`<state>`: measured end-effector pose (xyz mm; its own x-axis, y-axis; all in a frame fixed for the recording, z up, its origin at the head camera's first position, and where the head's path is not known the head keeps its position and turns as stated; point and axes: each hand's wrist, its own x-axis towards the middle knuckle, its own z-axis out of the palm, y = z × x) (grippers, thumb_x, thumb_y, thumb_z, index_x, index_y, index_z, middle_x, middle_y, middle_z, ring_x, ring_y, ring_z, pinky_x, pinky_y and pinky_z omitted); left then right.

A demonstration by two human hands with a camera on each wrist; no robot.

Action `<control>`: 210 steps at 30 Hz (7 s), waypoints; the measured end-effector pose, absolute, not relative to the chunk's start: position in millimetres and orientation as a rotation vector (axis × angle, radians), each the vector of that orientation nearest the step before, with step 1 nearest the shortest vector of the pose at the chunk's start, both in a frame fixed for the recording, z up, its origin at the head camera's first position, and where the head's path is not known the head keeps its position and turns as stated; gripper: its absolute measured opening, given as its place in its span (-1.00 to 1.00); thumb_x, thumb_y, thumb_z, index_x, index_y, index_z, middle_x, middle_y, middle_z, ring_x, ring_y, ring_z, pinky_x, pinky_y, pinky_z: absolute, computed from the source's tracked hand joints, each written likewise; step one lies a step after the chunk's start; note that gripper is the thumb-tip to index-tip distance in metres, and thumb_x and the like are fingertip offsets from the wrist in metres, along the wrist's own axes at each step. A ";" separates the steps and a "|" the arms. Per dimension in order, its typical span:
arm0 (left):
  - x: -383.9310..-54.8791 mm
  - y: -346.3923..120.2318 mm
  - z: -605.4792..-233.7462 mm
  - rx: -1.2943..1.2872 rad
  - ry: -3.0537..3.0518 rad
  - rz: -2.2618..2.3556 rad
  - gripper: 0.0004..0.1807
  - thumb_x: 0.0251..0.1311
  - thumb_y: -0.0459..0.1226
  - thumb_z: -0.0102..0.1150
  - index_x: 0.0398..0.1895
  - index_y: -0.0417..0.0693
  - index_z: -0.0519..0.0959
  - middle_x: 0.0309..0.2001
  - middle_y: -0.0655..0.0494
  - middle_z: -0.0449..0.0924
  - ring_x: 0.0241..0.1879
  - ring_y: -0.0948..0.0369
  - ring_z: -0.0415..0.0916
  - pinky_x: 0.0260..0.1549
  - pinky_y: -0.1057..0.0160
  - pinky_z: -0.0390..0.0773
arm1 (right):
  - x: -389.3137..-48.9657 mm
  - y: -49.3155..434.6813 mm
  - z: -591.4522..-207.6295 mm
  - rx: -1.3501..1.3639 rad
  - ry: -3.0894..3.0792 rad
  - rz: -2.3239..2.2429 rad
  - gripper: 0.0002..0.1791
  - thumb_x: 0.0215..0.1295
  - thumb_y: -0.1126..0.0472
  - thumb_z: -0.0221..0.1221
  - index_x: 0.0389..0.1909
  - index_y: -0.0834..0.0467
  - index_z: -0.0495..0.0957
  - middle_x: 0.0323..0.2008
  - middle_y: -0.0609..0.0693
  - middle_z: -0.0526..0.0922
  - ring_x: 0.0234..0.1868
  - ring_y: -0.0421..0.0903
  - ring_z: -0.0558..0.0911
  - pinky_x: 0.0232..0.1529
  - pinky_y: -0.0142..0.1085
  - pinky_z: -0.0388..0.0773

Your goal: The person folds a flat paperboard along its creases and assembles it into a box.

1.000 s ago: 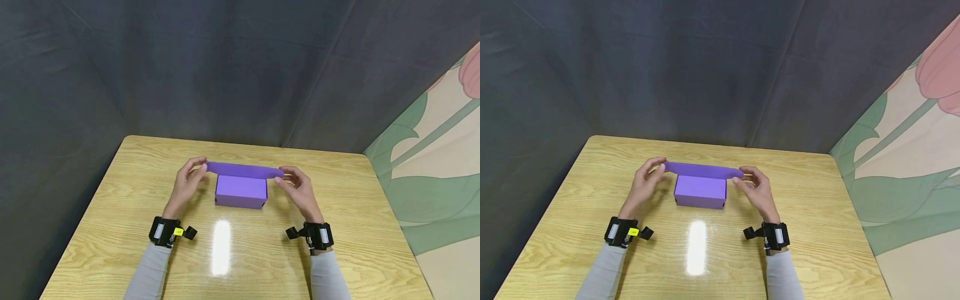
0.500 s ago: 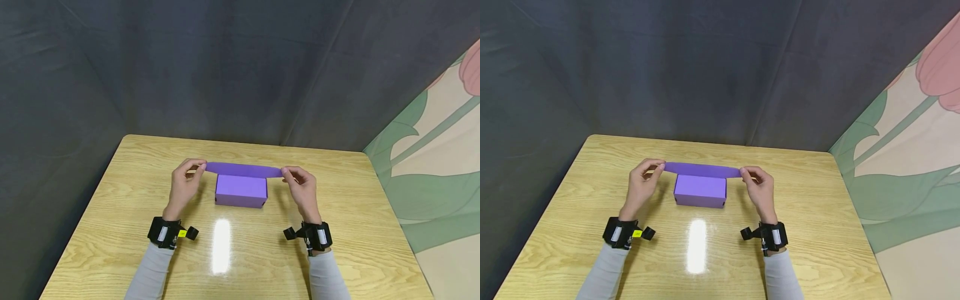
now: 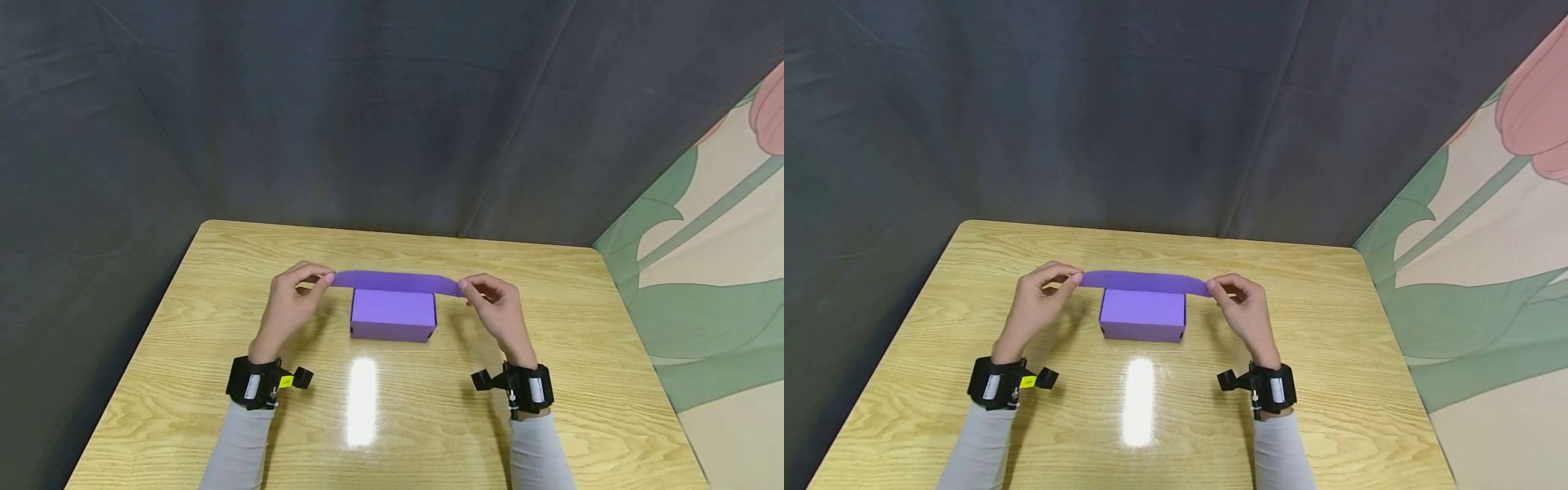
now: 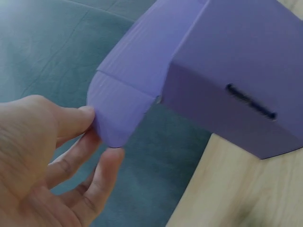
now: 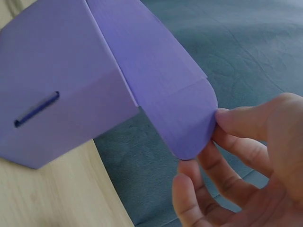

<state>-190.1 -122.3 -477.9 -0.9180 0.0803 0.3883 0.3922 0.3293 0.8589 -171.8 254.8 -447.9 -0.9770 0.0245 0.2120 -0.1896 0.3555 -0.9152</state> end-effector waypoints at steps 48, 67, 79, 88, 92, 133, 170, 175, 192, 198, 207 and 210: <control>-178.9 -112.8 -460.4 -0.503 -2.437 -1.977 -0.67 0.46 -0.20 0.36 0.21 -0.08 0.73 0.11 -0.12 0.78 -0.29 -0.01 0.83 -0.39 0.23 0.71 | -159.4 248.6 -435.7 0.351 -2.589 1.799 -0.69 0.50 0.25 0.33 0.20 0.17 0.69 0.12 0.19 0.74 -0.40 -0.14 0.80 -0.36 -0.30 0.68; -177.0 -109.6 -462.5 -0.615 -2.461 -1.991 -0.55 0.50 -0.26 0.31 0.40 -0.06 0.61 0.31 -0.15 0.66 -0.20 -0.22 0.81 -0.31 0.13 0.78 | -159.2 240.9 -435.1 0.484 -2.626 1.781 -0.60 0.50 0.34 0.29 0.31 0.16 0.64 0.21 0.27 0.70 -0.39 -0.09 0.84 -0.37 -0.25 0.75; -176.3 -111.4 -461.4 -0.616 -2.508 -1.925 -0.60 0.43 -0.29 0.39 0.30 -0.01 0.68 0.08 -0.14 0.79 -0.28 0.11 0.83 -0.41 0.31 0.68 | -158.7 242.9 -435.3 0.513 -2.647 1.784 -0.60 0.46 0.35 0.33 0.28 0.16 0.65 0.02 0.31 0.78 -0.33 0.26 0.84 -0.32 -0.21 0.79; -174.4 -112.4 -459.0 -0.635 -2.513 -1.904 -0.61 0.41 -0.31 0.40 0.27 0.02 0.70 0.11 -0.15 0.78 -0.17 -0.20 0.80 -0.33 0.28 0.72 | -158.7 243.7 -434.4 0.558 -2.639 1.820 -0.60 0.42 0.39 0.35 0.24 0.16 0.67 0.06 0.31 0.77 -0.26 0.25 0.85 -0.30 -0.17 0.81; -174.6 -112.0 -459.2 -0.647 -2.508 -1.881 -0.62 0.39 -0.33 0.41 0.24 0.08 0.71 0.17 -0.05 0.76 -0.18 -0.12 0.81 -0.32 0.26 0.74 | -159.1 244.7 -435.8 0.596 -2.642 1.764 -0.61 0.41 0.38 0.37 0.22 0.13 0.69 0.04 0.24 0.78 -0.28 0.01 0.85 -0.29 -0.19 0.79; -179.5 -110.0 -465.1 -0.775 -2.407 -1.785 -0.65 0.35 -0.40 0.43 0.16 0.01 0.75 0.15 0.02 0.78 -0.14 0.02 0.82 -0.15 0.25 0.79 | -166.2 241.8 -449.0 0.793 -2.461 1.514 -0.59 0.23 0.55 0.43 0.09 0.21 0.79 0.09 0.15 0.78 0.12 -0.21 0.71 -0.14 -0.33 0.75; -186.8 -107.7 -476.6 -0.747 -2.388 -1.752 -0.74 0.25 -0.41 0.51 -0.02 -0.01 0.83 0.02 0.07 0.84 -0.06 0.12 0.82 -0.13 0.24 0.80 | -168.0 233.7 -457.4 0.739 -2.473 1.526 -0.78 0.27 0.51 0.42 -0.14 0.20 0.83 0.08 0.19 0.76 0.11 -0.05 0.73 -0.05 -0.31 0.76; -186.7 -99.6 -481.5 -0.643 -2.320 -1.810 -0.89 0.31 -0.26 0.50 -0.13 -0.02 0.85 -0.09 0.07 0.86 -0.15 0.19 0.82 -0.16 0.25 0.79 | -169.2 224.8 -464.9 0.528 -2.408 1.674 -0.96 0.37 0.35 0.42 -0.25 0.19 0.84 -0.02 0.20 0.78 0.03 -0.17 0.73 -0.08 -0.36 0.74; -187.3 -85.8 -484.1 -0.224 -2.351 -2.082 -0.69 0.38 -0.14 0.44 0.07 -0.11 0.75 0.20 -0.10 0.70 0.04 -0.07 0.72 -0.06 0.10 0.73 | -169.4 213.7 -464.2 0.231 -2.371 1.958 -0.71 0.38 0.33 0.42 0.07 0.31 0.72 0.18 0.21 0.66 0.04 -0.04 0.67 -0.02 -0.35 0.71; -187.2 -87.1 -481.6 -0.105 -2.407 -2.261 -0.46 0.42 -0.06 0.40 0.35 -0.09 0.60 0.38 -0.17 0.53 0.23 -0.14 0.68 0.10 -0.12 0.74 | -169.8 215.4 -463.3 0.070 -2.467 2.097 -0.44 0.45 0.19 0.39 0.42 0.16 0.54 0.42 0.24 0.50 0.17 0.05 0.66 0.02 -0.23 0.76; -190.8 -88.9 -485.7 -0.042 -2.524 -2.426 -0.27 0.51 0.04 0.25 0.56 -0.20 0.40 0.42 -0.38 0.49 0.16 -0.26 0.70 0.17 -0.12 0.70 | -170.5 220.9 -463.4 0.030 -2.644 2.272 -0.25 0.62 -0.03 0.18 0.66 0.18 0.21 0.56 0.33 0.33 0.42 0.33 0.53 0.31 0.10 0.63; -192.2 -89.1 -486.2 -0.016 -2.489 -2.471 -0.26 0.50 0.03 0.28 0.55 -0.22 0.41 0.39 -0.38 0.53 0.21 -0.24 0.68 0.20 -0.08 0.68 | -171.0 221.6 -462.2 0.044 -2.637 2.301 -0.25 0.63 -0.02 0.16 0.66 0.20 0.20 0.57 0.35 0.30 0.44 0.34 0.51 0.31 0.09 0.63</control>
